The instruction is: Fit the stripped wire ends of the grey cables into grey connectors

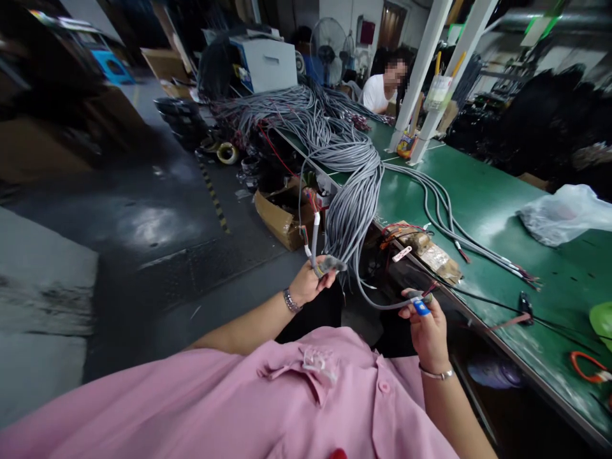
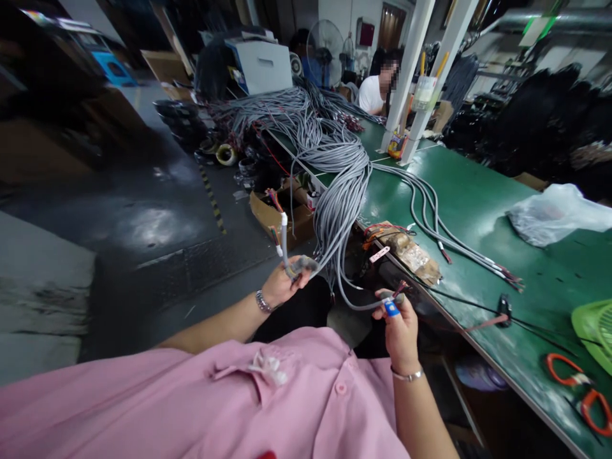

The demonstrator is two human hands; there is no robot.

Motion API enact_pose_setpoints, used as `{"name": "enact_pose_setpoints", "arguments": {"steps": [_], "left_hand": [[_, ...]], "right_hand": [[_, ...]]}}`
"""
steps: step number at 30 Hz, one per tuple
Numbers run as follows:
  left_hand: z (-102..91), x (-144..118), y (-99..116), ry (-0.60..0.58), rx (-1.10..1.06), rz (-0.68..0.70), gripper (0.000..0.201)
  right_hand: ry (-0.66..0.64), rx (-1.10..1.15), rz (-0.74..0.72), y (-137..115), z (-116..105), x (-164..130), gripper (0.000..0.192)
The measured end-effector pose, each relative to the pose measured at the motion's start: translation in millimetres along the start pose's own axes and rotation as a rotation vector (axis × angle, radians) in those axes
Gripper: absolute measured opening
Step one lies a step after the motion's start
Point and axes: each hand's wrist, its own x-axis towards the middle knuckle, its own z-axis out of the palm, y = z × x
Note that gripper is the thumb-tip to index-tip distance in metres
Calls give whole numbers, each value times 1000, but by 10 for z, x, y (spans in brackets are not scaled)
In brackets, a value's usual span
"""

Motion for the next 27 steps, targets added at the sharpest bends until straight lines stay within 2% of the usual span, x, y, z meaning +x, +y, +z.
{"name": "enact_pose_setpoints", "arguments": {"steps": [3,7,10,15,18,21,23,27], "left_hand": [[202,88,2,-138,56,-111,37],[574,138,-65,-330,103,-157,38],[727,154,-149,-358,171,-208,43],[739,155,-246,-239,342,-198,39],[706,100,-265,-226,450,-153,38],[679,56,-248,-270,503,-143,34],[670,73,-209,-316,508,-199,34],[703,216,-96,-479,423,-326,34]], "right_hand": [[-101,-125,20,10,118,51,20],[-166,-247,-1,-23,352,156,19],[-140,-275,2,-33,473,213,20],[-98,-212,72,21,466,233,21],[-44,-187,95,18,413,253,24],[-16,-263,80,-25,380,288,23],[-43,-283,46,-62,377,314,21],[-245,-214,76,-153,412,379,19]]}}
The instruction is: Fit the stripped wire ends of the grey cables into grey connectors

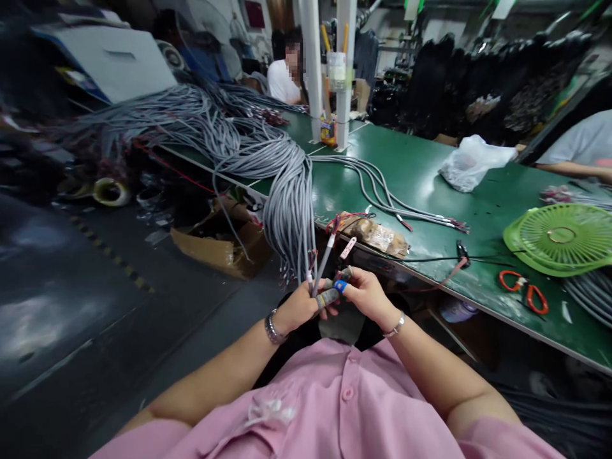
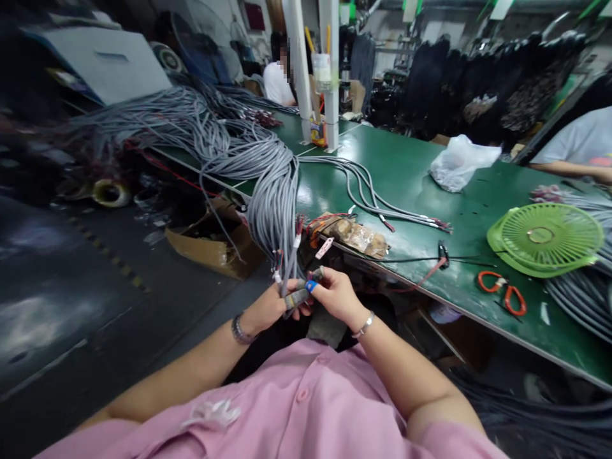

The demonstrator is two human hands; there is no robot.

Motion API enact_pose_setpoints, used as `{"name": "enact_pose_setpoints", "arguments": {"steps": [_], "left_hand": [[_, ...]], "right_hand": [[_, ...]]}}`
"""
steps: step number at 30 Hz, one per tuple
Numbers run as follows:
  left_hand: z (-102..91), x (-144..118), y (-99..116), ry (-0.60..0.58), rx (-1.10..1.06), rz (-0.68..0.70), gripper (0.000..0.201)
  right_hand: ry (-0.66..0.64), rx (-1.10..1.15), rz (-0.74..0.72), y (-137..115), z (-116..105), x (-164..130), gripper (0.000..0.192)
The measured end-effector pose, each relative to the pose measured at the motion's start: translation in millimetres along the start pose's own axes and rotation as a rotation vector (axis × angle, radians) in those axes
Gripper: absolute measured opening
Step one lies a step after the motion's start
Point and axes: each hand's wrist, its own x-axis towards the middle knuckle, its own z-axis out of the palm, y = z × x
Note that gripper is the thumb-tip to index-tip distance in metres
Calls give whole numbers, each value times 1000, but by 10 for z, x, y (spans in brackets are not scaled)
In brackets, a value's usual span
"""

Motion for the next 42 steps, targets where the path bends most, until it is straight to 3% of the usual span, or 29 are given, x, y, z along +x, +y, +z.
{"name": "enact_pose_setpoints", "arguments": {"steps": [3,10,20,32,42], "left_hand": [[0,82,86,-36,-58,-35,34],[166,146,76,106,-189,-6,37],[101,148,87,65,-167,-31,36],[162,139,-6,328,-264,10,34],[160,172,-17,416,-342,-12,34]], "right_hand": [[-34,13,-12,-77,10,53,16],[185,126,88,12,-32,29,18],[117,175,119,79,-62,58,17],[277,254,128,200,78,44,20],[309,167,76,231,103,51,20]]}}
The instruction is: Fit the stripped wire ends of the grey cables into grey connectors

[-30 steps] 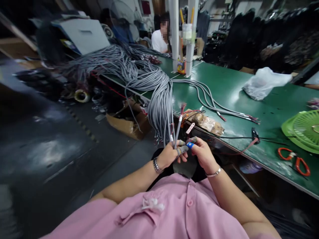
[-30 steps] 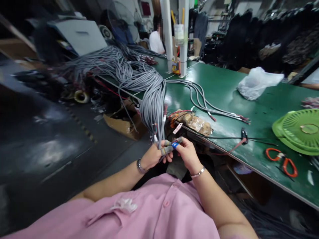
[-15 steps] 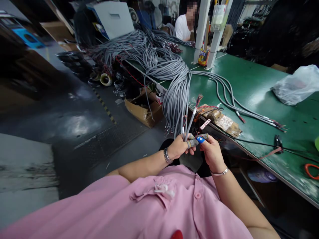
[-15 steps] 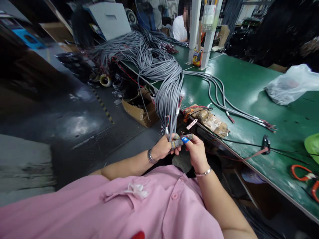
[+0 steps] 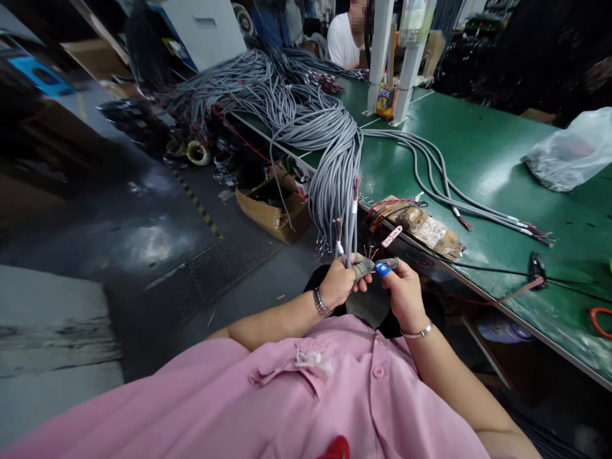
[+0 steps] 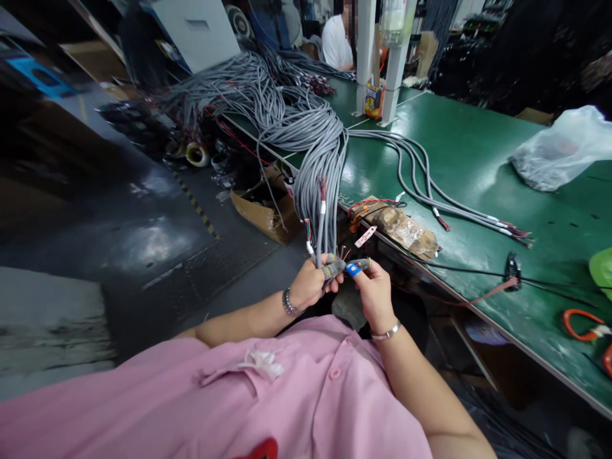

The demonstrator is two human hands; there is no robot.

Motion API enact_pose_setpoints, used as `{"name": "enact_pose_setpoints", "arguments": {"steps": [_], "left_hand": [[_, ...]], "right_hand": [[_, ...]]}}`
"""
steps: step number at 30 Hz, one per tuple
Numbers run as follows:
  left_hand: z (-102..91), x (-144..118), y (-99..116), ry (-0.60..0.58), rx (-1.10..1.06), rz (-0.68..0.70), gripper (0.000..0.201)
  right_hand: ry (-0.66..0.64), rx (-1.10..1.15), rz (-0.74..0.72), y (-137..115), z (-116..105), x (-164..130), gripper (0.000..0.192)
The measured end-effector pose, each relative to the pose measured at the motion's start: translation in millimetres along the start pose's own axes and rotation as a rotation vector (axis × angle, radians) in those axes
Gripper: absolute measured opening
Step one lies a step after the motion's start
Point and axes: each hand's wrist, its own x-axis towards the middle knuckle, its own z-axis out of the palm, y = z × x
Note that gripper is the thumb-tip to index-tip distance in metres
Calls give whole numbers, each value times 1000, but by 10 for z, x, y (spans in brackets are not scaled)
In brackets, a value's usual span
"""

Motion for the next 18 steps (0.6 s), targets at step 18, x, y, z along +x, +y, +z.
{"name": "enact_pose_setpoints", "arguments": {"steps": [18], "left_hand": [[-146,28,45,-130,167,-57,33]], "right_hand": [[-226,-54,186,-218,38,158,26]]}}
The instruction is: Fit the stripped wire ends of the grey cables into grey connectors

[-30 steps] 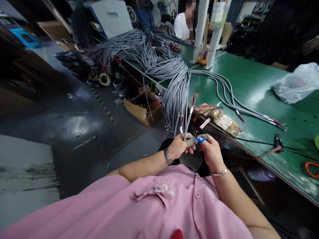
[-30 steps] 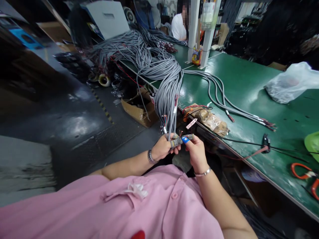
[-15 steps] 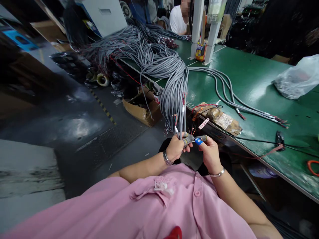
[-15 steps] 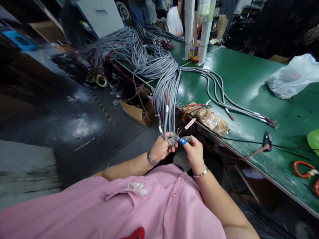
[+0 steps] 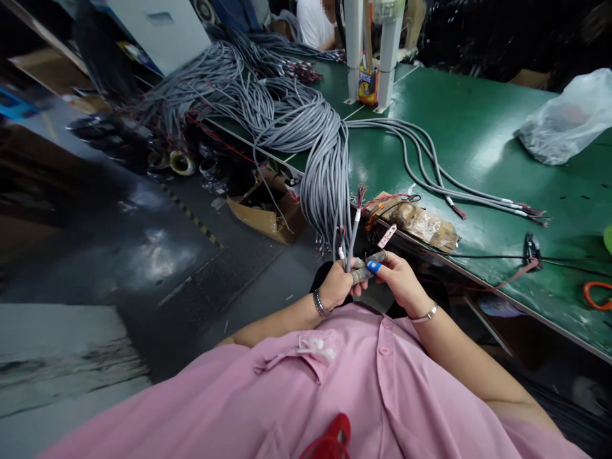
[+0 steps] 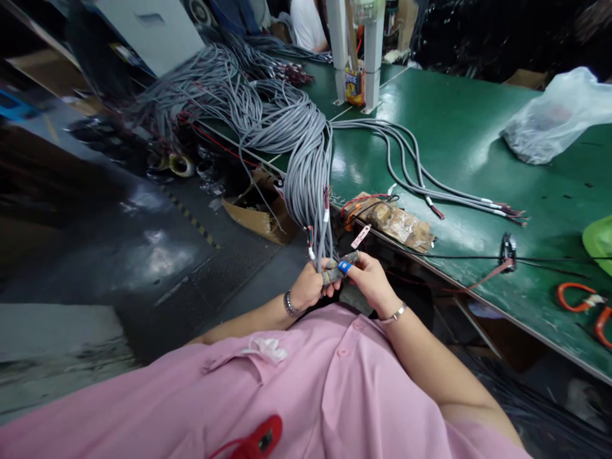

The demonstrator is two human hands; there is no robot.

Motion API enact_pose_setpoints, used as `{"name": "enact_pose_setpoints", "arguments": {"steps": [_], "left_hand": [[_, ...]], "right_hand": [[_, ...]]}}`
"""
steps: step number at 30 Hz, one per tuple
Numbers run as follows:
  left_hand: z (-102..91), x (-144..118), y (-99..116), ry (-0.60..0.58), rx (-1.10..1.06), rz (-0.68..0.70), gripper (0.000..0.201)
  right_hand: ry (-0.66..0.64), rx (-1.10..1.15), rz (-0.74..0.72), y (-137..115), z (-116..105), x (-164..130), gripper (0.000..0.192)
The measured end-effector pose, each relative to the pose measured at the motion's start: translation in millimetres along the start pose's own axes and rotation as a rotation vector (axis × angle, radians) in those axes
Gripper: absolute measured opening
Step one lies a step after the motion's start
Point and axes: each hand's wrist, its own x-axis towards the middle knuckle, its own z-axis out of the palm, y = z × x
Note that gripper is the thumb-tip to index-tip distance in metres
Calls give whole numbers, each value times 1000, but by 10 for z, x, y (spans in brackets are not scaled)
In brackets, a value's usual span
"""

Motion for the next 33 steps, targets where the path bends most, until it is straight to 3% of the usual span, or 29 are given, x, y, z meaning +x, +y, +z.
{"name": "enact_pose_setpoints", "arguments": {"steps": [11,33], "left_hand": [[29,66,-31,57,-94,-38,32],[126,75,15,180,-175,24,32]], "right_hand": [[201,44,-27,112,79,13,25],[217,173,-18,184,54,11,25]]}}
